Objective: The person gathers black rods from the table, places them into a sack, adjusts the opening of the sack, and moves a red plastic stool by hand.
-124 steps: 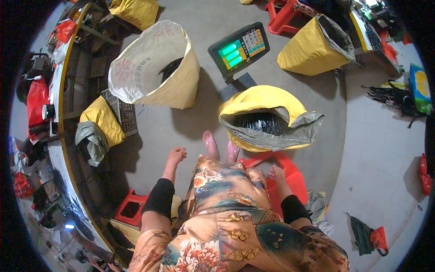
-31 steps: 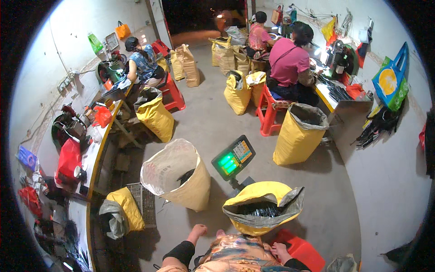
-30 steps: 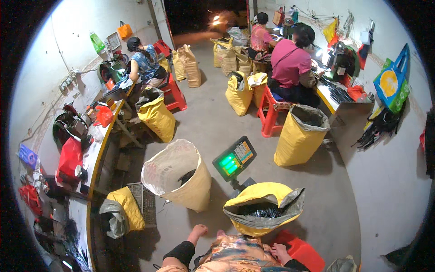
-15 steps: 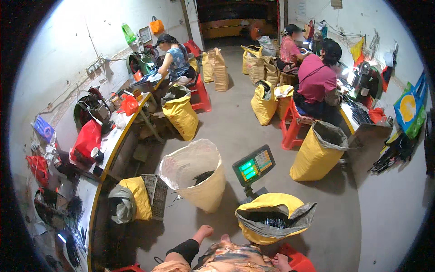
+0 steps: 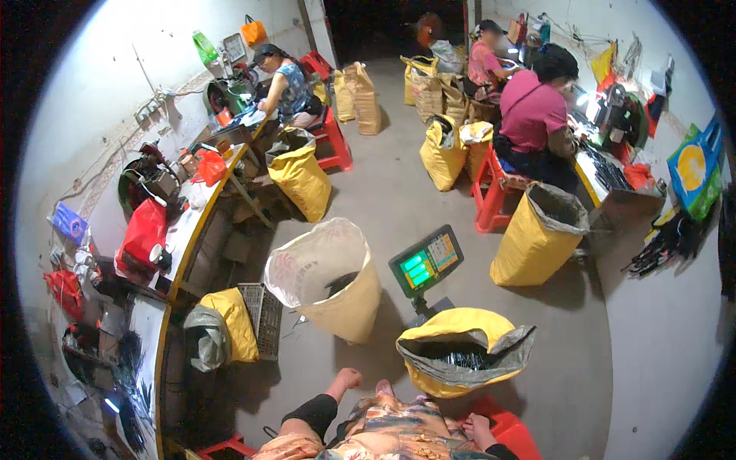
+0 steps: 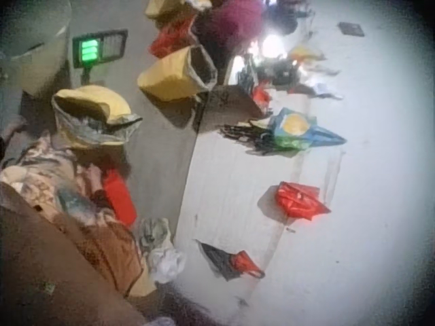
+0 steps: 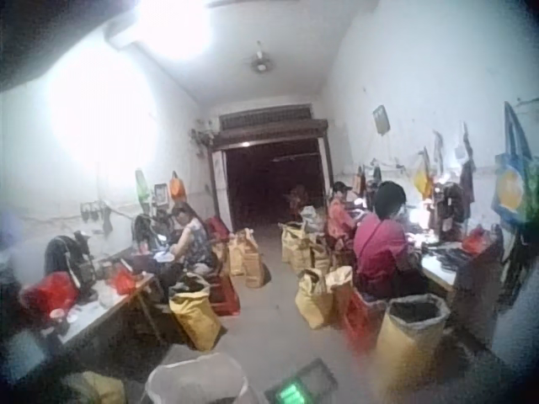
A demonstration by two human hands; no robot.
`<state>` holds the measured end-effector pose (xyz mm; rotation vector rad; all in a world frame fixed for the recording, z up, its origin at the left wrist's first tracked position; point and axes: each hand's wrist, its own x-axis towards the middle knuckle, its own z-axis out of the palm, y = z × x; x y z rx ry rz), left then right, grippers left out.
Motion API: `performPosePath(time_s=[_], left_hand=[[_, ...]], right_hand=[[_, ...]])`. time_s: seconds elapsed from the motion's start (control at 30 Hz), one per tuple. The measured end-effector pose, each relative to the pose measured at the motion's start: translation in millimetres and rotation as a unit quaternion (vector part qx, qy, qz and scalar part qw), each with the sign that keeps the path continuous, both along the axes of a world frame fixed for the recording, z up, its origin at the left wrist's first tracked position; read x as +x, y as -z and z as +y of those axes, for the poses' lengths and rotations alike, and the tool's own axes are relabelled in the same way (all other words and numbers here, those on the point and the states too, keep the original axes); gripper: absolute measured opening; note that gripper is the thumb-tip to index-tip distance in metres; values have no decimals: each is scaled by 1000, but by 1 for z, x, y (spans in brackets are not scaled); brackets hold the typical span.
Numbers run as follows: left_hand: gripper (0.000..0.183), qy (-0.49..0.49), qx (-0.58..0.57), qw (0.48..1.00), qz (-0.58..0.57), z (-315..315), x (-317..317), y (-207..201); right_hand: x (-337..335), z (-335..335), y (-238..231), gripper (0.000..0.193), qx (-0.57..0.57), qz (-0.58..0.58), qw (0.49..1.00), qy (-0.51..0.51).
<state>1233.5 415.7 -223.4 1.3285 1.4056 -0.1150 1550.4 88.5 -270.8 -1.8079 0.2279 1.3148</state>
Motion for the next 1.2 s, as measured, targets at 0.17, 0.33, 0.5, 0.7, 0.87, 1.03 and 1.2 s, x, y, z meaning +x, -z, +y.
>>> performPosePath(time_s=[0.17, 0.33, 0.5, 0.7, 0.87, 1.03, 1.2], left_hand=[[18, 113, 66, 991, 28, 4, -7, 32], [17, 33, -1, 999, 33, 20, -13, 33], [23, -53, -66, 996, -13, 21, 32, -26], [30, -48, -70, 996, 26, 4, 20, -20], [32, -66, -85, 994, 35, -2, 17, -17], [33, -73, -74, 995, 12, -1, 21, -24], [31, -73, -85, 994, 21, -3, 23, -24]], right_hand=[[-6, -14, -4, 25, -8, -293, 879, -376], [0, 24, -40, 20, 41, -511, 691, -510], [-2, 16, -29, 30, 15, -163, 969, -183], [-12, -3, -26, 23, -58, 54, 995, -55], [-12, 1, -35, 31, -65, 53, 995, -53], [-10, 17, -45, 32, -92, 43, 993, -65], [-9, 17, -37, 31, -104, 41, 991, -73]])
